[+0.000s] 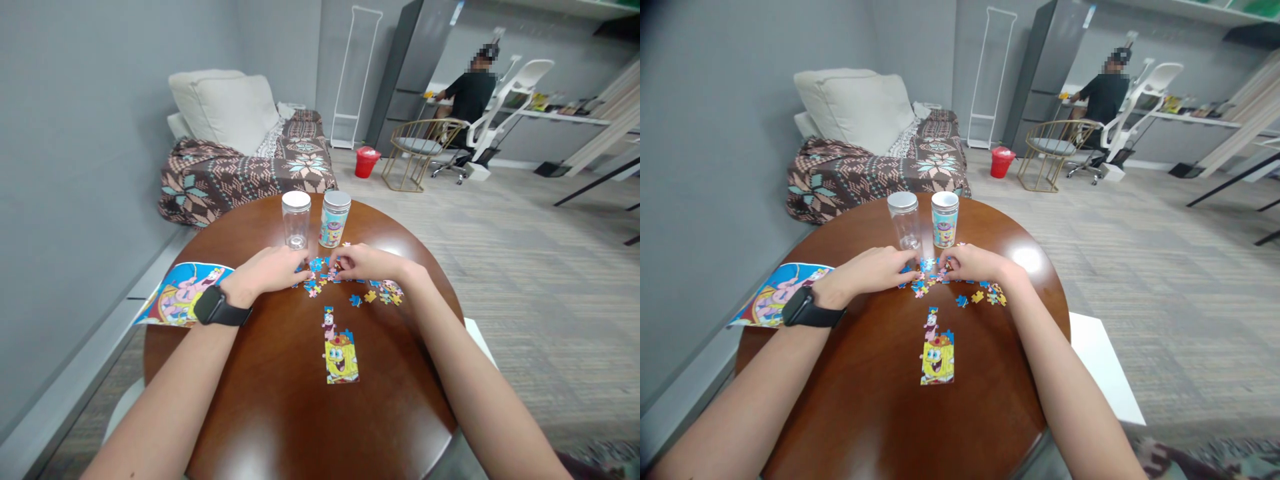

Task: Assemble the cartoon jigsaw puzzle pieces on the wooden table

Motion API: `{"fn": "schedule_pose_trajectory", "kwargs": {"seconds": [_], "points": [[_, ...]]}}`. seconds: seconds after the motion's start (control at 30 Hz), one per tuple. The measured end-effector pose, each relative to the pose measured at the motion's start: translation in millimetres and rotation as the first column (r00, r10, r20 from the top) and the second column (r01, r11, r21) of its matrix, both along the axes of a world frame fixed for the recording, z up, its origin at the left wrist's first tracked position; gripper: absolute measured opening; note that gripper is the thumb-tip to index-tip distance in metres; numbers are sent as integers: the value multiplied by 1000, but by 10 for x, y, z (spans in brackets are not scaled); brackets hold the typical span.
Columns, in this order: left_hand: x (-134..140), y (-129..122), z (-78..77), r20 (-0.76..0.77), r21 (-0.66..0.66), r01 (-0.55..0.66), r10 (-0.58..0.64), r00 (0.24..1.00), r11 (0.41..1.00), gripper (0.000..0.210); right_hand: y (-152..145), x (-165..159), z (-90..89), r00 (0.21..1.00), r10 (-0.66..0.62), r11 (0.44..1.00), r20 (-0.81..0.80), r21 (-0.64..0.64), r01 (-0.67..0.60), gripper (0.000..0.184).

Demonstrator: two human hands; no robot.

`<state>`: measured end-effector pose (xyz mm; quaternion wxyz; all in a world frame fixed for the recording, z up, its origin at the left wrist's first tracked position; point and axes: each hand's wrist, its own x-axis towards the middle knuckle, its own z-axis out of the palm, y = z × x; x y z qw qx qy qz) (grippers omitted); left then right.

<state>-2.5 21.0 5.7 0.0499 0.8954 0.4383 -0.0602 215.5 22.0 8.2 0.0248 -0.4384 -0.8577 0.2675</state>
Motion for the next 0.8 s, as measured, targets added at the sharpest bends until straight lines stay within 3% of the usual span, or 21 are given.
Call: {"fn": "schedule_pose_trajectory", "kwargs": {"seconds": [0.27,0.43,0.57,0.67,0.8], "points": [[-6,9,-35,12,33,3,-4,1000,999,37,21,21,-37,1000,3,1000,2,11,-3,17],[1,9,-26,10,19,-5,4,1000,1000,36,41,60,-38,994,-26,997,-109,67,33,11],[-2,12,-29,12,17,-1,1,1000,1000,37,63,91,-38,987,-96,995,-126,0,97,16],[-4,12,-28,16,15,6,-6,1000,1000,37,81,108,-57,991,-77,997,-113,-30,74,18],[0,5,-17,13,5,-6,6,1000,1000,37,85,109,-54,987,-55,996,-148,54,64,16]]}}
